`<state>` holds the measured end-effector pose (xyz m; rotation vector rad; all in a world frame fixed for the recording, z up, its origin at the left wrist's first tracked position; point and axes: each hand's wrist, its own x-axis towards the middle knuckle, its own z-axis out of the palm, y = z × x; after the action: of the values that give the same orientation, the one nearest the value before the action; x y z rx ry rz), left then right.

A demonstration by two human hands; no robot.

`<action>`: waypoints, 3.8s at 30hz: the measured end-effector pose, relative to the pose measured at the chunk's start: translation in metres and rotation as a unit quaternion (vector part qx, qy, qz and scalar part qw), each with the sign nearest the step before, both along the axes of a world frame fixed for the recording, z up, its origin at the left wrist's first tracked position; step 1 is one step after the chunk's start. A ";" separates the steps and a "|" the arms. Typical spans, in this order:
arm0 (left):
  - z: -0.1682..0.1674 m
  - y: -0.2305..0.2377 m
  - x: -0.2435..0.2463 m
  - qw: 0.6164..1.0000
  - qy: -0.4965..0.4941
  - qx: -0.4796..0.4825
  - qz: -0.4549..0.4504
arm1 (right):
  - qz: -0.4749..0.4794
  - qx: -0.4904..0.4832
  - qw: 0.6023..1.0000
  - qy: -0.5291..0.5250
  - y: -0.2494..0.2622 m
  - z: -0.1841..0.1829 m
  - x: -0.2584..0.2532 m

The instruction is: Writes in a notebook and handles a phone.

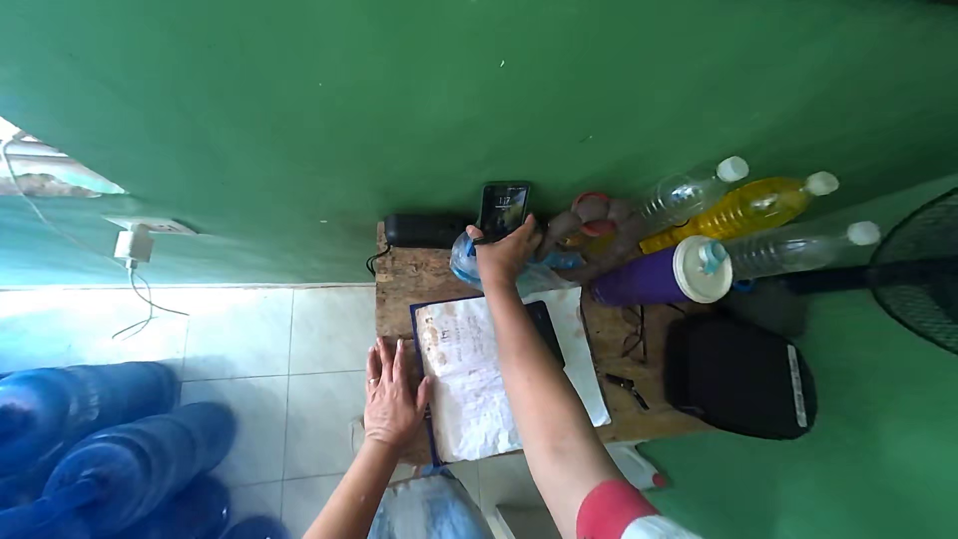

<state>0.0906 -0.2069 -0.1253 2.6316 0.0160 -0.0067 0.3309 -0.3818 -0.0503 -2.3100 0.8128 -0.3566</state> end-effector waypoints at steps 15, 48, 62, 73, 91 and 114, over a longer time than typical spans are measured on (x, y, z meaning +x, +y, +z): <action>-0.002 0.003 -0.018 0.989 -0.127 -0.065 -0.048 | 0.120 0.256 0.941 -0.184 -0.068 0.005 -0.211; -0.010 -0.019 -0.016 0.983 -0.097 -0.118 -0.105 | 0.258 0.068 0.952 -0.147 -0.046 -0.070 -0.207; -0.010 -0.019 -0.016 0.982 -0.098 -0.121 -0.103 | 0.253 0.052 0.951 -0.169 -0.047 -0.075 -0.208; -0.007 -0.018 -0.015 0.983 -0.096 -0.120 -0.104 | 0.261 -0.026 0.952 -0.157 -0.044 -0.073 -0.207; -0.009 -0.018 -0.015 0.982 -0.098 -0.127 -0.104 | 0.242 -0.048 0.953 -0.174 -0.043 -0.075 -0.207; -0.007 -0.005 -0.014 0.973 -0.058 -0.197 -0.105 | 0.183 -0.016 0.956 0.230 -0.065 0.011 -0.204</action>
<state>0.0763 -0.2122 -0.1319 2.2201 -0.2770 0.0639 0.1269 -0.4466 -0.0396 -2.5464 0.5658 0.3463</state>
